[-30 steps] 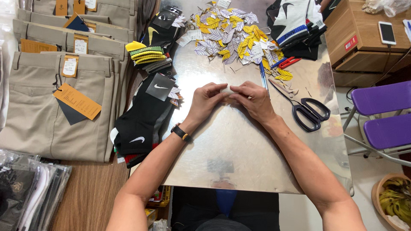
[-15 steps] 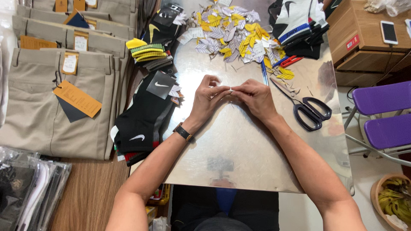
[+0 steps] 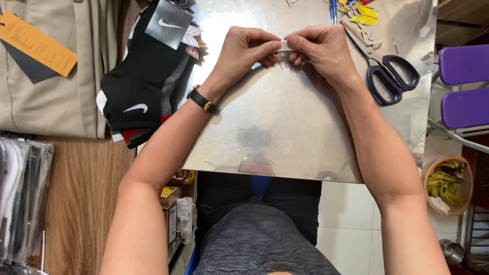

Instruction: The person draws leaf-like patterns on small pieces of paper using a blue pen, then cuts them out with scissors. They repeat this process with multiple paper pieces, creating a pile of finished cutouts on the table.

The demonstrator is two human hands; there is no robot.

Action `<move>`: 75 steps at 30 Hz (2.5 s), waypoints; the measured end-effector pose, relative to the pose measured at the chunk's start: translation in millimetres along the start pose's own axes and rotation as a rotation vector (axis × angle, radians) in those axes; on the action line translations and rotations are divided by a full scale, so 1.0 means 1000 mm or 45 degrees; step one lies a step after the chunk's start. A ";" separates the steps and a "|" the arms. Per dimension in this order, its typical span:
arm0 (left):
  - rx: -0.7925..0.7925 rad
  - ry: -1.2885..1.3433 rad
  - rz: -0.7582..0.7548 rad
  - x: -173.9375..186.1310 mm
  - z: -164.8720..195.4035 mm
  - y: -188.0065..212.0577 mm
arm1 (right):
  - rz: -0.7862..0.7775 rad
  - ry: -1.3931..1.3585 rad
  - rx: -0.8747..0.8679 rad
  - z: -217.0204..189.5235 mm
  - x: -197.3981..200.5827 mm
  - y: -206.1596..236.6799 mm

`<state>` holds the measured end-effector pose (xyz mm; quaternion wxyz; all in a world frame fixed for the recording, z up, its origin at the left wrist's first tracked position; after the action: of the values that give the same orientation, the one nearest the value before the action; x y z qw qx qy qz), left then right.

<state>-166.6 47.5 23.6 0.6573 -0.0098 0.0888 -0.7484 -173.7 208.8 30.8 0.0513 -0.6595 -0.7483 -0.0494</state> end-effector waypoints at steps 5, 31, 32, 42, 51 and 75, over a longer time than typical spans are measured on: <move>-0.050 0.021 -0.024 0.000 -0.001 0.001 | -0.033 0.035 0.081 -0.004 -0.005 0.001; -0.097 -0.075 0.031 0.013 -0.008 -0.001 | -0.092 0.119 0.253 -0.004 -0.021 0.003; -0.079 -0.075 0.038 0.013 -0.009 -0.001 | -0.097 0.123 0.250 -0.004 -0.023 0.003; -0.166 -0.035 0.297 0.039 -0.008 -0.004 | -0.091 0.424 0.169 -0.003 -0.022 0.008; -0.089 0.103 0.242 0.027 -0.012 0.000 | 0.056 -0.220 0.328 -0.002 -0.021 -0.008; 0.261 0.201 -0.027 -0.006 0.009 0.010 | 0.036 -0.149 0.006 -0.027 -0.019 0.008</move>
<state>-155.1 50.8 32.0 0.6378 0.1154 0.0631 -0.7589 -162.7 187.2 54.5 0.0097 -0.6716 -0.7408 -0.0082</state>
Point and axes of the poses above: each hand's wrist, its own y-axis away from the middle knuckle, its own x-axis out of the back of the hand, z = x × y, the point moved 10 cm from there along -y, towards the middle knuckle, and after that the axes turned 14 degrees about z, right-handed, at the moved point
